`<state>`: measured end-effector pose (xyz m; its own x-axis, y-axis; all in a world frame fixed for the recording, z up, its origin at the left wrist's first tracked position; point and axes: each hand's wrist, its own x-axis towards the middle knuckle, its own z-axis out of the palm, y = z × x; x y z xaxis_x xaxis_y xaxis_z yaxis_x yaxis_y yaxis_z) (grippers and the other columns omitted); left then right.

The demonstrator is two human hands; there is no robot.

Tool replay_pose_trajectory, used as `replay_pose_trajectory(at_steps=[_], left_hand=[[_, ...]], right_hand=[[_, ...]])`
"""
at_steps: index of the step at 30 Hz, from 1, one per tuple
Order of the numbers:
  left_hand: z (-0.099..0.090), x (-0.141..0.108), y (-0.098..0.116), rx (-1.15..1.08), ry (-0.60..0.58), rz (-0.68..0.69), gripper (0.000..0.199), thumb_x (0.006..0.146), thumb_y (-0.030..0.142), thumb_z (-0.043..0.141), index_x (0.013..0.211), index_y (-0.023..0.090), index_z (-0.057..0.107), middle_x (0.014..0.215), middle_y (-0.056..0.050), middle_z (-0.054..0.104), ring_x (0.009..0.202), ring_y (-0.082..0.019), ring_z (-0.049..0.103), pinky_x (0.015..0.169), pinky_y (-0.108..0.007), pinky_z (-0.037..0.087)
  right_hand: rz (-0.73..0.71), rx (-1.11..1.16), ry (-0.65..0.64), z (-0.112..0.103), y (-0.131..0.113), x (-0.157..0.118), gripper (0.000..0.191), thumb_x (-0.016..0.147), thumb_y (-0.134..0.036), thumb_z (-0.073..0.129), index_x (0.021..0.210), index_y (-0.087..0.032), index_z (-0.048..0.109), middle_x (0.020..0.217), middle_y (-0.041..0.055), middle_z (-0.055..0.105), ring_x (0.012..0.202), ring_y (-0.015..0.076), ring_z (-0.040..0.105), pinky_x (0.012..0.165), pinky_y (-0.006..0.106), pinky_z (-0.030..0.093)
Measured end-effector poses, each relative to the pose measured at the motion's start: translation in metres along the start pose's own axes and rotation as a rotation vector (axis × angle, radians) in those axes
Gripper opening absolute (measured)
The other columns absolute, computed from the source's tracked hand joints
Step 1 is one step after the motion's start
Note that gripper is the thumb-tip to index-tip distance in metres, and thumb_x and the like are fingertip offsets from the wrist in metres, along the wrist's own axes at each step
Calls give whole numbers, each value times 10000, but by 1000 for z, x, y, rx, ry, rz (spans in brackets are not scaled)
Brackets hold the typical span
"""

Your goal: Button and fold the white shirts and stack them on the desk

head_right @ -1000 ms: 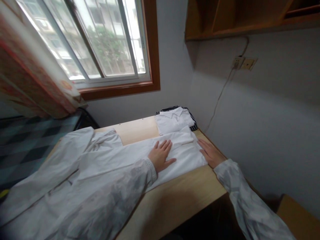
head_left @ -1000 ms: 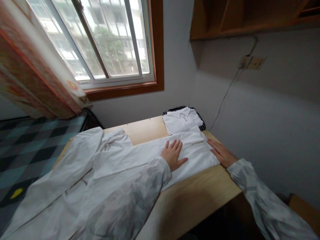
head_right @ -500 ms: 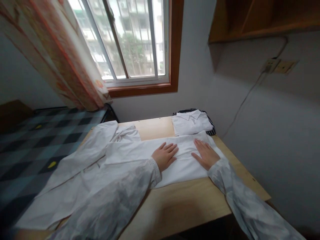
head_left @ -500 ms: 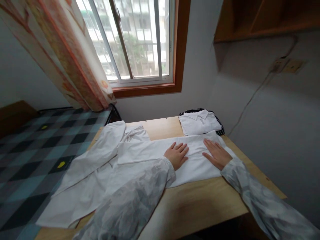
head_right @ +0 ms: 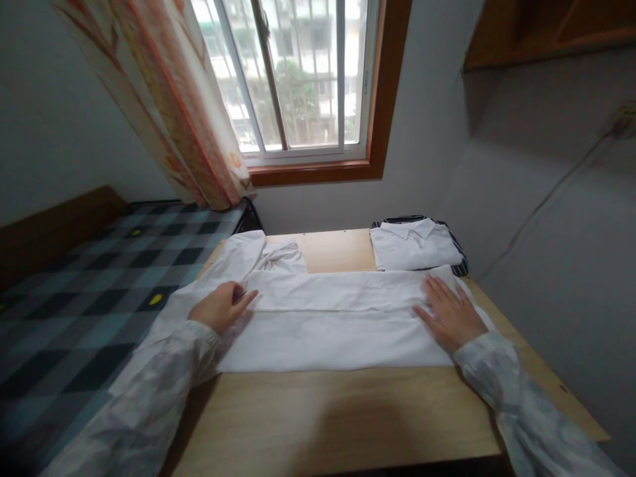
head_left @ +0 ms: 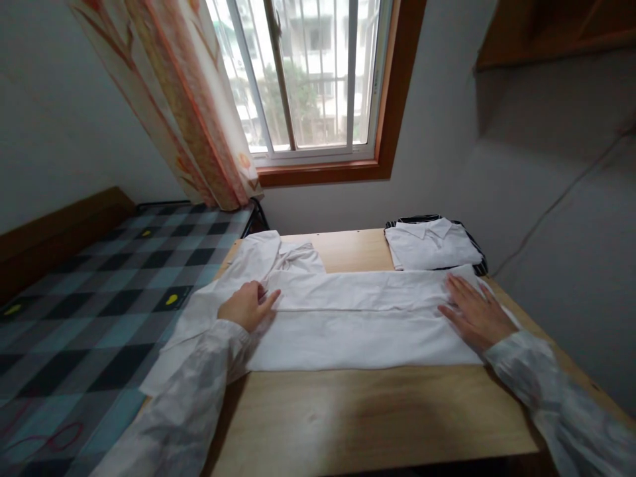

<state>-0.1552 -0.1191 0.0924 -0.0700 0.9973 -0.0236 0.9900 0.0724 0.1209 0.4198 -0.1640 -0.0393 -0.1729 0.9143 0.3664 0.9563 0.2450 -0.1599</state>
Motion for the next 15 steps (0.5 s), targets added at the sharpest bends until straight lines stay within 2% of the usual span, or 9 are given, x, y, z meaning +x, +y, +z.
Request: replay_pose_trajectory(at_steps=[3, 6, 8, 11, 15], left_hand=[[0, 0, -6, 58, -118, -33, 714, 952, 851, 391, 945, 199, 681, 965, -155, 783, 915, -362, 747, 784, -421, 529], [10, 6, -4, 28, -140, -5, 696, 879, 859, 493, 929, 196, 701, 990, -181, 796, 942, -378, 750, 788, -417, 527], [16, 13, -5, -96, -148, 19, 664, 823, 834, 581, 922, 193, 724, 995, -179, 804, 964, -379, 753, 807, -411, 534], [23, 20, -13, -355, -191, 21, 669, 721, 840, 675, 847, 187, 749, 909, -153, 807, 946, -379, 757, 805, -402, 553], [25, 18, -21, -671, -332, -49, 727, 609, 851, 789, 832, 159, 796, 869, -143, 822, 885, -372, 776, 738, -388, 589]], right_hand=[[-186, 51, -53, -3, -64, 25, 770, 1099, -602, 423, 1778, -276, 263, 1788, 118, 348, 1643, 359, 361, 1344, 654, 226], [-332, 90, -166, 1, -132, 45, 767, 1121, -584, 420, 1784, -248, 231, 1811, 118, 292, 1674, 334, 295, 1344, 628, 229], [-368, 106, -212, 7, -166, 53, 777, 1125, -592, 422, 1780, -214, 243, 1821, 129, 254, 1688, 326, 255, 1355, 604, 215], [-384, 132, -264, 16, -192, 56, 788, 1121, -611, 430, 1776, -208, 258, 1825, 122, 242, 1691, 332, 241, 1359, 603, 217], [-377, 155, -273, 21, -197, 55, 790, 1116, -615, 444, 1777, -223, 260, 1827, 110, 234, 1691, 340, 239, 1361, 613, 215]])
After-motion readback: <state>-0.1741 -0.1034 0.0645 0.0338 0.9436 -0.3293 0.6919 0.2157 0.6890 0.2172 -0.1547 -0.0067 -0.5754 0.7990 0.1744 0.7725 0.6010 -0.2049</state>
